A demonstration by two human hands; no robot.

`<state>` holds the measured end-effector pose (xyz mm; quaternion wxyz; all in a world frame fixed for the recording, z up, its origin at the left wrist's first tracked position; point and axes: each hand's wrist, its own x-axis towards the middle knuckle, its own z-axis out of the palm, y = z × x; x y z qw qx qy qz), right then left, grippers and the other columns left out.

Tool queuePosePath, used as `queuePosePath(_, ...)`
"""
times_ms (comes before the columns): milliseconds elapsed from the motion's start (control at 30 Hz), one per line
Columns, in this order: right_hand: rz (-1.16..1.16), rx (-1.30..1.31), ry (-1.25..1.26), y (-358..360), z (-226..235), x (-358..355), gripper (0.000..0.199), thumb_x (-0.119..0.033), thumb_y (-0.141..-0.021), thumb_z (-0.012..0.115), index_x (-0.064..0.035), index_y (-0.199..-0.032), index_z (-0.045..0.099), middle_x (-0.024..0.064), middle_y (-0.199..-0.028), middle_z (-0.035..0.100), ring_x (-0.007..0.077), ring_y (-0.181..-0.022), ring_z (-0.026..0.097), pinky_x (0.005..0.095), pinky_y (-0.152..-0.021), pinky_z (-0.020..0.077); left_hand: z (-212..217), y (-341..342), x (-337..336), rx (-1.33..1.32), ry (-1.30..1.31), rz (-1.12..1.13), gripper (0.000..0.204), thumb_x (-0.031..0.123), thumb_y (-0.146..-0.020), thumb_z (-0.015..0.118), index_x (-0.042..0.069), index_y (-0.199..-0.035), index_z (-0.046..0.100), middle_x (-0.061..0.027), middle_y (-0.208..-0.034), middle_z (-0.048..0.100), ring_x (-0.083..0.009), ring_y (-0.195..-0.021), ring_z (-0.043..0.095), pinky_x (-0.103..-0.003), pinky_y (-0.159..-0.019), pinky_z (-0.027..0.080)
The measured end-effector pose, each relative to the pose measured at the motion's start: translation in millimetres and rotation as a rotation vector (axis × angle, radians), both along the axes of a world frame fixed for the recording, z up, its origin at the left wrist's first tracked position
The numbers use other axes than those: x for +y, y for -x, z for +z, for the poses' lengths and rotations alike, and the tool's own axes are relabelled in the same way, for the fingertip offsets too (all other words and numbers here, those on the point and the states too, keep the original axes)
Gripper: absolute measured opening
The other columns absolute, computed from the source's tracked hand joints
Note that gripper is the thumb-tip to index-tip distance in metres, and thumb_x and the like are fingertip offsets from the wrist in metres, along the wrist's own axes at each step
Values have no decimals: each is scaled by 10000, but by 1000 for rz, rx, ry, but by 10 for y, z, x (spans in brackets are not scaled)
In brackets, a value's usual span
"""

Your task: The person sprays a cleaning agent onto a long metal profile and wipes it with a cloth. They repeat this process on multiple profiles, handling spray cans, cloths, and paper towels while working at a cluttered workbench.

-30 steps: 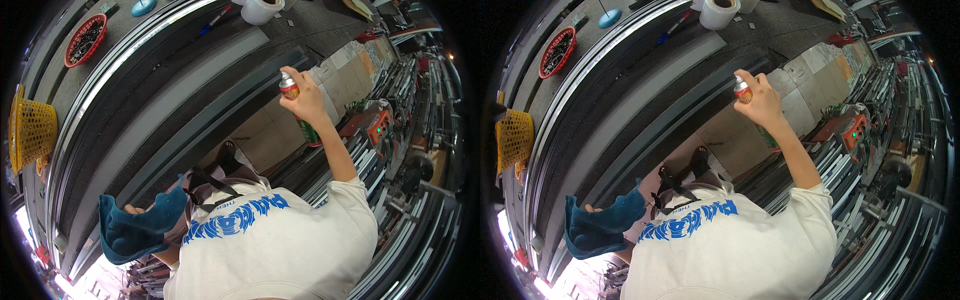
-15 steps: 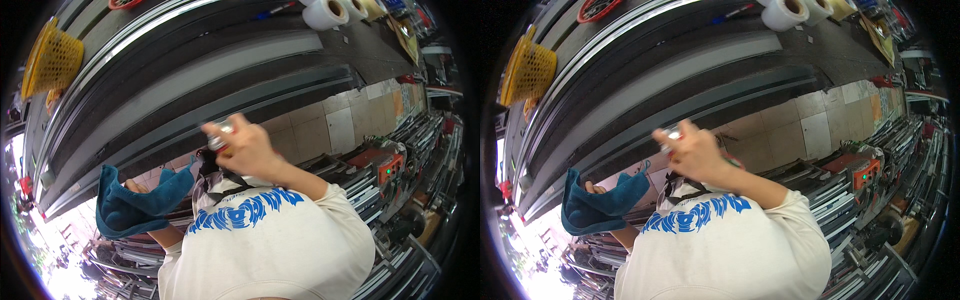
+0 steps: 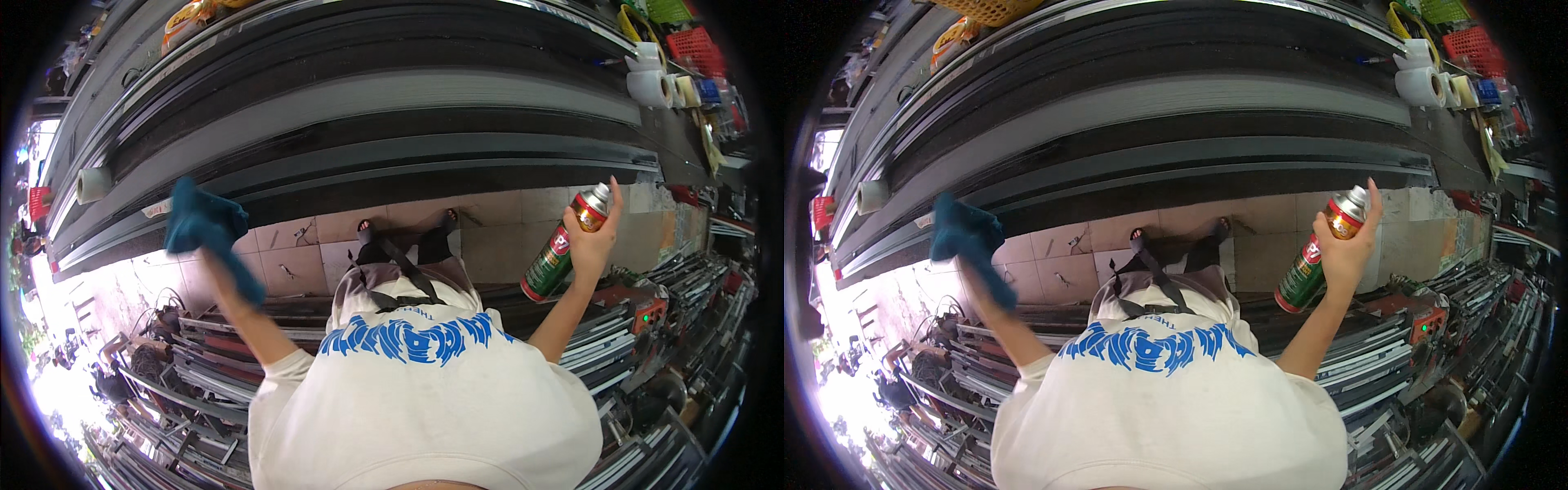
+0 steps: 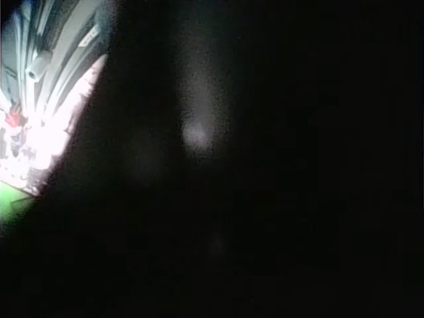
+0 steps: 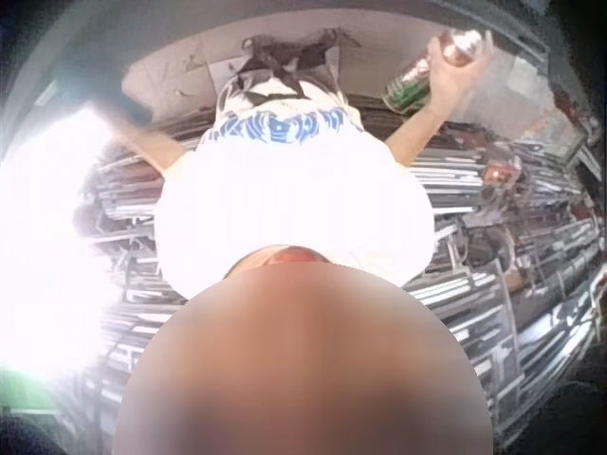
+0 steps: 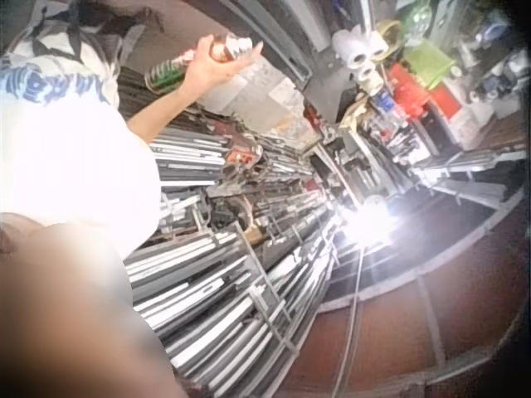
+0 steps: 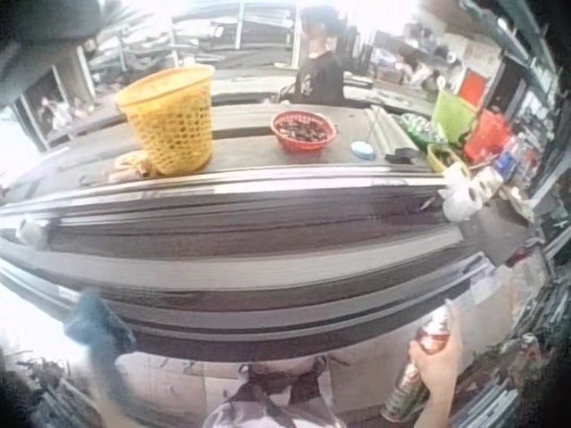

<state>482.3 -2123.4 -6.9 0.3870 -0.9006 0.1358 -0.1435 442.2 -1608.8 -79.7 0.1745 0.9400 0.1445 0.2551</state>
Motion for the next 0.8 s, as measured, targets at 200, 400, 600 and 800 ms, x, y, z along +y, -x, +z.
queuePosePath(200, -235, -97, 175, 446, -75, 158, 803, -60, -741, 797, -136, -1453, 435, 160, -1395, 504, 280, -1175, 583, 402, -1009, 474, -237, -630, -2256, 297, -326, -480, 693, 269, -881, 513, 21, -1510, 363, -149, -1591, 339, -313, -1478, 295, -475, -1224, 181)
queuePosePath(400, -297, -72, 69, 487, -93, -80, 768, -88, -752, 805, -129, -1436, 458, 172, -1396, 518, 305, -1247, 544, 413, -1053, 438, -261, -353, -2052, 148, 71, -558, 732, 183, -763, 615, 45, -1461, 441, -135, -1533, 431, -319, -1400, 415, -473, -1174, 294)
queuePosePath(600, -310, -143, 66, 198, -144, -949, 766, -98, -765, 796, -127, -1445, 447, 177, -1435, 486, 327, -1287, 514, 425, -1093, 408, -286, -94, -765, -8, 183, 122, 386, 251, -959, 580, 79, -1302, 617, -166, -1378, 565, -374, -1346, 466, -484, -1139, 335)
queuePosePath(800, -104, -222, 51, -80, -39, -2525, 828, -76, -742, 786, -94, -1485, 421, 168, -1469, 451, 293, -1298, 488, 410, -1102, 392, -487, -721, -3884, 141, -154, -214, 508, 242, -887, 578, 98, -1374, 567, -186, -1573, 361, -361, -1496, 250, -492, -1231, 153)
